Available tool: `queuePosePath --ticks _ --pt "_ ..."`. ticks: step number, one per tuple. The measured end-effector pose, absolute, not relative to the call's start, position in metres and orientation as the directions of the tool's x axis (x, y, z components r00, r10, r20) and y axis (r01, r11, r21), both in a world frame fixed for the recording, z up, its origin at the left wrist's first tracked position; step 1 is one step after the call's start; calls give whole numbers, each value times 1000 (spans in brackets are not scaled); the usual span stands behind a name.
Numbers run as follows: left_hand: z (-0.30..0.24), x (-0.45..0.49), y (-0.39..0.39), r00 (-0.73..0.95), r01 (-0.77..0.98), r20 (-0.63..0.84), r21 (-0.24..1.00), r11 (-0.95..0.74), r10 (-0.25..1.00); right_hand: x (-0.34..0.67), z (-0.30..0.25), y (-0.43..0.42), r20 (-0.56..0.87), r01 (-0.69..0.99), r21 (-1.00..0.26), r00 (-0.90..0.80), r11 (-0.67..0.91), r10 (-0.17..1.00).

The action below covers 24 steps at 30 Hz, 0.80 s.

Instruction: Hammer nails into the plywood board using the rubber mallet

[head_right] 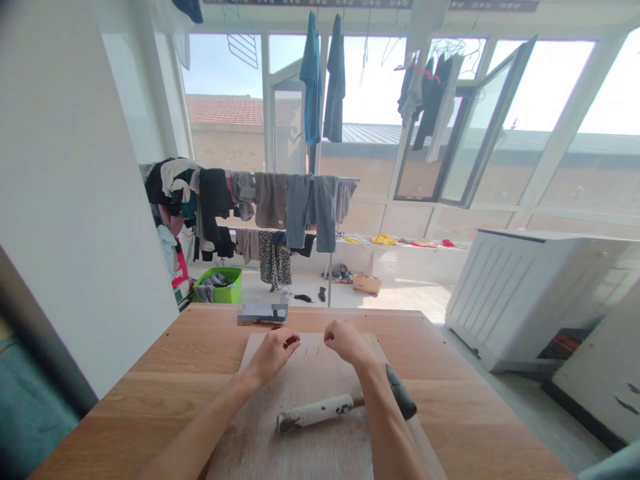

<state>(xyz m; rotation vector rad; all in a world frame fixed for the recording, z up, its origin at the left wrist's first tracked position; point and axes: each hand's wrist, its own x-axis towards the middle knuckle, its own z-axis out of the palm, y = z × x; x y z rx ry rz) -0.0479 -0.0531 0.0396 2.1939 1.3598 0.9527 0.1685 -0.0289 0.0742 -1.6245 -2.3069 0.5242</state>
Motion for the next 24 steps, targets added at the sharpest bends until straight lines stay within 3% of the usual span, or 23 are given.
queuePosePath --ticks 17,24 --pt "28 -26 -47 349 583 282 681 -443 894 137 67 -31 63 786 -466 -430 408 901" --pt "49 -40 -52 377 538 193 750 -384 906 139 79 -38 19 712 -591 -458 379 889"
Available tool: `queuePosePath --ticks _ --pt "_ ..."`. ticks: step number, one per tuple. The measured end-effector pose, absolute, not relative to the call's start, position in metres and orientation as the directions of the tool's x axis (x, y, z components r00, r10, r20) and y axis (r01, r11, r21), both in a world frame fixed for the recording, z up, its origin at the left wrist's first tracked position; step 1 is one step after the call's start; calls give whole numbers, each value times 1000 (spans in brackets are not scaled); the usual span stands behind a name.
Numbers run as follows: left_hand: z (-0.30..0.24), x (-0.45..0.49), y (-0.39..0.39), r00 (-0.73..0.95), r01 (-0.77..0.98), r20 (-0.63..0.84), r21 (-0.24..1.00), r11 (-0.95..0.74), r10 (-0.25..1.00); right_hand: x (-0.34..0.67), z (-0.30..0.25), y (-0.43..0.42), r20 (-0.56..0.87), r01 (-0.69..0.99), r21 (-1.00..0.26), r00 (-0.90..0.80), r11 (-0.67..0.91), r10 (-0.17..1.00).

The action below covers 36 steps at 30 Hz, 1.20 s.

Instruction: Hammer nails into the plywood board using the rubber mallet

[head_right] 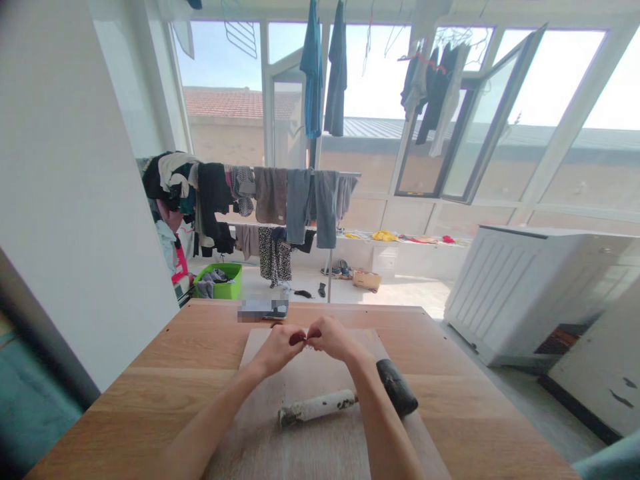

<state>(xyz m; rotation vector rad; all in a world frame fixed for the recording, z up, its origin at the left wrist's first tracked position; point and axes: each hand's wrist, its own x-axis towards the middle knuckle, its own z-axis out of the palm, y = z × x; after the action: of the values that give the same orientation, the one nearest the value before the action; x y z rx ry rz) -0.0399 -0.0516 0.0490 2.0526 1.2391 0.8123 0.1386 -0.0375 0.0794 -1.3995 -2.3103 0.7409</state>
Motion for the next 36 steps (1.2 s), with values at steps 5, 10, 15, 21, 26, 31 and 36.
queuePosePath --ticks 5,10,15,21,26,31,36 --pt "63 -59 -53 561 454 15 831 -323 827 139 97 -50 -110 498 -846 -512 190 852" --pt "66 -64 -56 637 446 -58 841 -307 769 134 101 -56 -211 508 -856 -514 97 831" --pt "81 -67 -64 647 486 -48 795 -363 761 134 104 -59 -249 476 -879 -524 37 814" --pt "109 -78 -80 642 539 -58 744 -396 764 141 115 -64 -209 539 -837 -474 95 856" --pt "146 -90 -108 579 593 50 659 -463 814 151 149 -88 70 600 -738 -388 310 919" --pt "176 -101 -145 510 561 300 593 -577 806 151 186 -159 701 639 -510 -79 575 709" --pt "146 -120 -190 543 670 299 410 -619 785 173 149 -196 703 744 -367 -172 558 691"
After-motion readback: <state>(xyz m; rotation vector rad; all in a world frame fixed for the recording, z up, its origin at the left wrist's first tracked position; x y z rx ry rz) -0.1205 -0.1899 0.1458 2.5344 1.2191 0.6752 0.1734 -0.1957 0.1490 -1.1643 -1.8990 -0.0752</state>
